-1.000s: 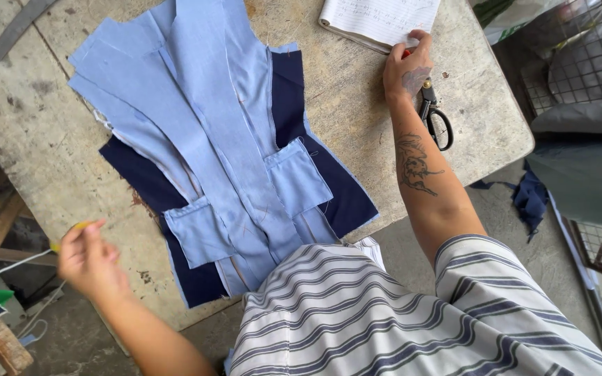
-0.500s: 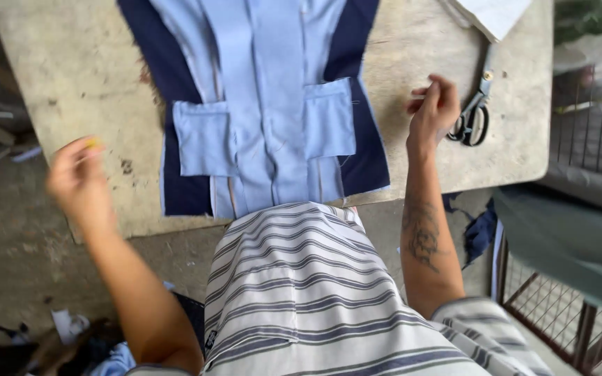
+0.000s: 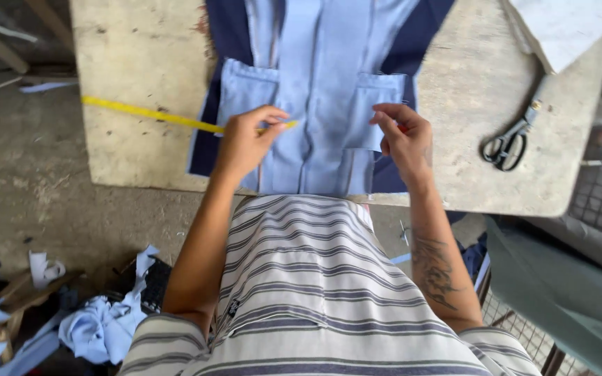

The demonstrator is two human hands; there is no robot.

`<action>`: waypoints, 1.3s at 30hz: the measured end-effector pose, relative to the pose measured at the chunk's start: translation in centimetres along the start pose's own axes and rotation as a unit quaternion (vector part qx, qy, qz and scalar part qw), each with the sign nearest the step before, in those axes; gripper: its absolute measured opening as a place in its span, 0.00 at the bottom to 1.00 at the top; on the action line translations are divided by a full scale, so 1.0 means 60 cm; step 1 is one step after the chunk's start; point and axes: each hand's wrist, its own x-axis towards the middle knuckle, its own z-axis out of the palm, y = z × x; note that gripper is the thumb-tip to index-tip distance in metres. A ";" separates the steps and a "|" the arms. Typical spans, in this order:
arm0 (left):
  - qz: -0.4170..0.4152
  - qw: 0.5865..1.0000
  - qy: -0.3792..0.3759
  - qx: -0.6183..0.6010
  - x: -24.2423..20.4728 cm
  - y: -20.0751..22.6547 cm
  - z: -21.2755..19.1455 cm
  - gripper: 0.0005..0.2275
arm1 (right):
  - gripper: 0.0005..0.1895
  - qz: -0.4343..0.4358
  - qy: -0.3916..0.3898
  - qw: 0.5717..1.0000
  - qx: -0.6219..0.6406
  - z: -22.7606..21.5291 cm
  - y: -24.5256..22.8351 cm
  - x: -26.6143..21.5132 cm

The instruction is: The person measures a light blue fabric piece laid on a dark blue base using a yellow tape measure and a metal ruler. They mark measurements with a red marker and record values in a notebook.

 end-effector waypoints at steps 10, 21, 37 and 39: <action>-0.005 0.994 -0.099 -0.050 -0.002 0.093 0.042 0.07 | 0.05 0.067 -0.158 0.985 -0.005 0.080 -0.042 -0.039; 0.061 0.996 -0.071 0.009 0.069 -0.028 -0.088 0.03 | 0.06 0.032 -0.033 0.999 0.004 -0.025 0.018 0.053; -0.027 0.987 0.019 0.158 0.158 -0.151 -0.168 0.02 | 0.04 0.080 0.084 0.991 -0.062 -0.064 0.070 0.161; -0.026 0.987 0.017 0.156 0.159 -0.154 -0.164 0.03 | 0.04 0.087 0.080 0.992 -0.054 -0.065 0.075 0.164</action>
